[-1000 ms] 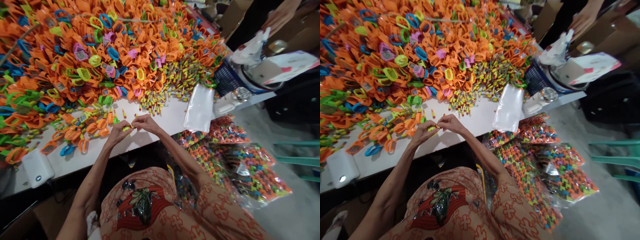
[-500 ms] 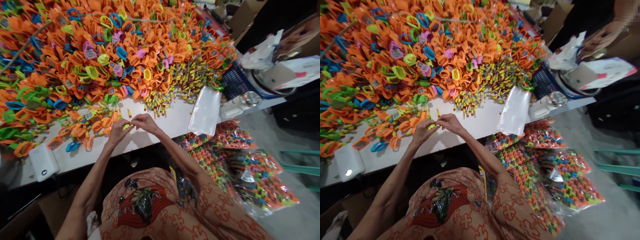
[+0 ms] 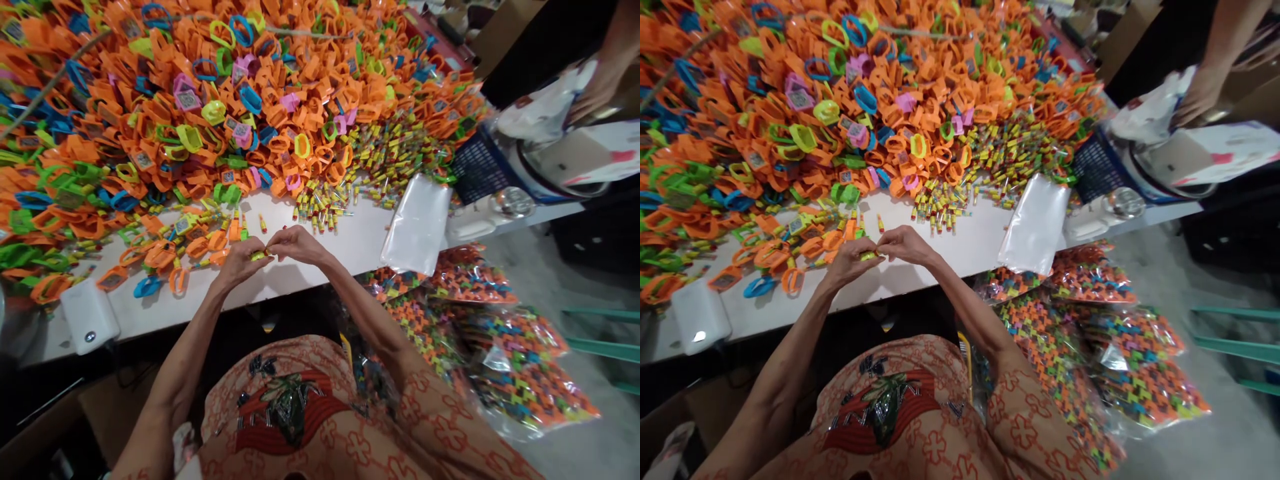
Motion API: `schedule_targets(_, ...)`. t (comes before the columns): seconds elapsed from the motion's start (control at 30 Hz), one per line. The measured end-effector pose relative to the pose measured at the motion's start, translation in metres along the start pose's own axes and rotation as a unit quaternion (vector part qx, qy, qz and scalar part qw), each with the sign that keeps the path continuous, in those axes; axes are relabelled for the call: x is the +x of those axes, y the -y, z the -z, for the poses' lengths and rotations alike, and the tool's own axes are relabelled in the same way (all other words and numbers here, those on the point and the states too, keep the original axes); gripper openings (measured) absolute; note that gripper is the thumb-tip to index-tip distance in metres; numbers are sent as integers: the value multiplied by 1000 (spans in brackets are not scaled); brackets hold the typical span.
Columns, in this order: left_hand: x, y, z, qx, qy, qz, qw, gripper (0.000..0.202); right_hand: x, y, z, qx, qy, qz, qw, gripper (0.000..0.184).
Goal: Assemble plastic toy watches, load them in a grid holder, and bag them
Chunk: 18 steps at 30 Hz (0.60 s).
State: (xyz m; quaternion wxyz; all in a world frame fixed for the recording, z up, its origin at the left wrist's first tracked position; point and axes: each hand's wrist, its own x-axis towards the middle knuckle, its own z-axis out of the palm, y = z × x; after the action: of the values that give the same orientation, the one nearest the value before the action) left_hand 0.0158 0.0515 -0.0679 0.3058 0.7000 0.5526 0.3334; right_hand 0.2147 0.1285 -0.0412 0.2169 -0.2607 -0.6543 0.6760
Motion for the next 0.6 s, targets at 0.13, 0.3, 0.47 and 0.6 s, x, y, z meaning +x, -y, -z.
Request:
schedule_targets(0.13,-5,1,13,12,34,1,999,22,9,-9,3,21,36,-39,998,41)
schedule_targets(0.3,-5,17,50,261,-164,95,946,20,41,-22,-4,-306,-121,-56,943,35)
schedule_targets(0.47,46,47,66,325,-227,113,911,29,72,-19,-13,-609,-15,-36,792,43)
schedule_targets(0.6,99,66,57,293,-202,145,923,20,76,-19,-15,-643,3,-46,764,43)
